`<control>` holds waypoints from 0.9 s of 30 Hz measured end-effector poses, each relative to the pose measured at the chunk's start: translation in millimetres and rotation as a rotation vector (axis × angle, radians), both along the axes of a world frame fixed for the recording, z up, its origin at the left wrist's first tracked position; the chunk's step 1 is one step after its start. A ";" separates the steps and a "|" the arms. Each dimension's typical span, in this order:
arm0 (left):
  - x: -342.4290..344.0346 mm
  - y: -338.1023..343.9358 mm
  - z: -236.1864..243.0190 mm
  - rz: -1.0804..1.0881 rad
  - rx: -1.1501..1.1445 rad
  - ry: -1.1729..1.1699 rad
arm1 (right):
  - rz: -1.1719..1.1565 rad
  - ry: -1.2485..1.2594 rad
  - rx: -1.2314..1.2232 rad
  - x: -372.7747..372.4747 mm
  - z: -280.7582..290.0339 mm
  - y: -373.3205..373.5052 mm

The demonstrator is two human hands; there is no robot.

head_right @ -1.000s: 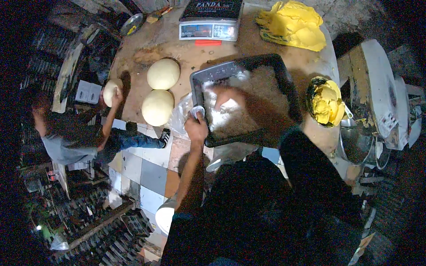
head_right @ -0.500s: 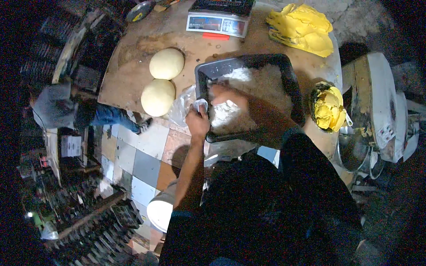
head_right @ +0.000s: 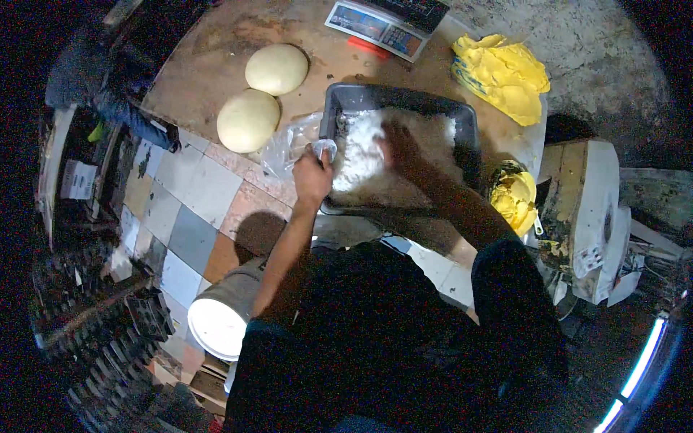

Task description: The recorder prepares a tray of dough by adding flour and ingredients and mixing it by hand in a bakery setting.

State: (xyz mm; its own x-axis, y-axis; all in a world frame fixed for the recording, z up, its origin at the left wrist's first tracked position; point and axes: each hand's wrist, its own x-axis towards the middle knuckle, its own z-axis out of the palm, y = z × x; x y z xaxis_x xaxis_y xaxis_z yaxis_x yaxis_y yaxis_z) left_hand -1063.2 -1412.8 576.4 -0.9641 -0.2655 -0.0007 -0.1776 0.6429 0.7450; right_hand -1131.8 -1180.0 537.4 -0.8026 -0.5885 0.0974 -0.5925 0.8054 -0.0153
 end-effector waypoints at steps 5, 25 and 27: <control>-2.7 0.2 -7.2 0.003 -0.035 0.042 | 0.295 -0.809 -0.331 -10.3 1.8 -37.4; -1.1 -0.3 -4.7 -0.002 -0.019 0.014 | -0.035 -1.444 -0.838 -14.9 -76.8 0.5; -0.9 0.4 -6.7 0.002 -0.020 0.020 | 0.608 -0.434 0.340 -29.4 -58.8 -23.7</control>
State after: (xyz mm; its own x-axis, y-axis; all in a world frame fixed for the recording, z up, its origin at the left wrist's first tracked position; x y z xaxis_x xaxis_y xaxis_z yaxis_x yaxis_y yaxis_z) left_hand -1064.1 -1412.4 569.8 -0.9633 -0.2672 0.0241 -0.1640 0.6574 0.7355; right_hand -1161.2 -1203.7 478.6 -0.2589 -0.8743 -0.4106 -0.9246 0.3473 -0.1565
